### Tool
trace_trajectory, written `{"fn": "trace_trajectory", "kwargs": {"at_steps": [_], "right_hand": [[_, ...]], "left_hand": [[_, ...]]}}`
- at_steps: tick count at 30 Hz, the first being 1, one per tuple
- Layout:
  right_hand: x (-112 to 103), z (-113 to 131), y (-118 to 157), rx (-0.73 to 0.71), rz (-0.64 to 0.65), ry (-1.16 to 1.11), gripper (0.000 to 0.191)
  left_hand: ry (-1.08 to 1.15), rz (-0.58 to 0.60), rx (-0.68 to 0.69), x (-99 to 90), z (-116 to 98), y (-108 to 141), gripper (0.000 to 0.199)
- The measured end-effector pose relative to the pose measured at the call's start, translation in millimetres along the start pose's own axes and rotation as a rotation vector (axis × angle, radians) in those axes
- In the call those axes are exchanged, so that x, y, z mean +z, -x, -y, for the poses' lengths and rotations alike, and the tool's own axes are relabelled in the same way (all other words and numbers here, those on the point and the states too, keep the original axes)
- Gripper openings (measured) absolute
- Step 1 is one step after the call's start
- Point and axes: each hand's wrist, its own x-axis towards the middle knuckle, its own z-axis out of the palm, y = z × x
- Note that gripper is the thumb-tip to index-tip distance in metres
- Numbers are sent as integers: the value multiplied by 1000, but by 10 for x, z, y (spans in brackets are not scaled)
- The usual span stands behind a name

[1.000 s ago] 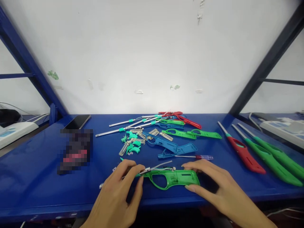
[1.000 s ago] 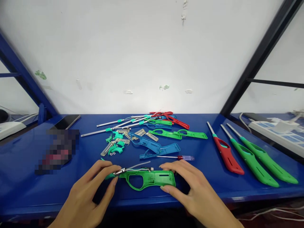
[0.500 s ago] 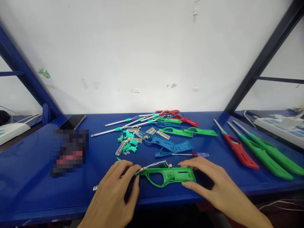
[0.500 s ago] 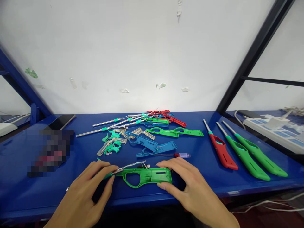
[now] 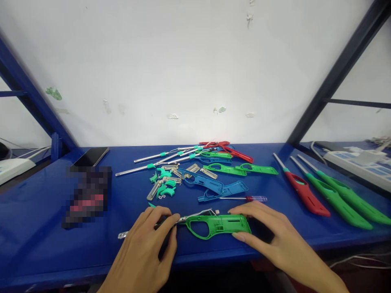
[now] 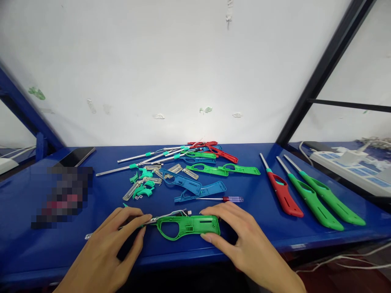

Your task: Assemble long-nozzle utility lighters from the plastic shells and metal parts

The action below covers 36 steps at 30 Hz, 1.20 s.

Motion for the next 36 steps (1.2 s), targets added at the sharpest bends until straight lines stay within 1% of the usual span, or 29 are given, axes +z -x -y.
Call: {"fn": "trace_trajectory", "kwargs": {"at_steps": [8,20,28,33,36], "right_hand": [[-5,17,-2,14,16,-21,26],[-16,21,-9,18,36,-26,23],[-13,8,-8,19,31,-1,21],[-17,16,-17,22,27,-13,21],[-18,20,-18,18,30,-19,22]], "left_hand": [[-58,2,14,-10,12,19,34],[-47,22,31,-28,34,-1,37],[-44,27,47,-103,-2,-35,40],[-54,33,47,-67,43,3,47],[-65,34,55,-56,71,11,47]]}}
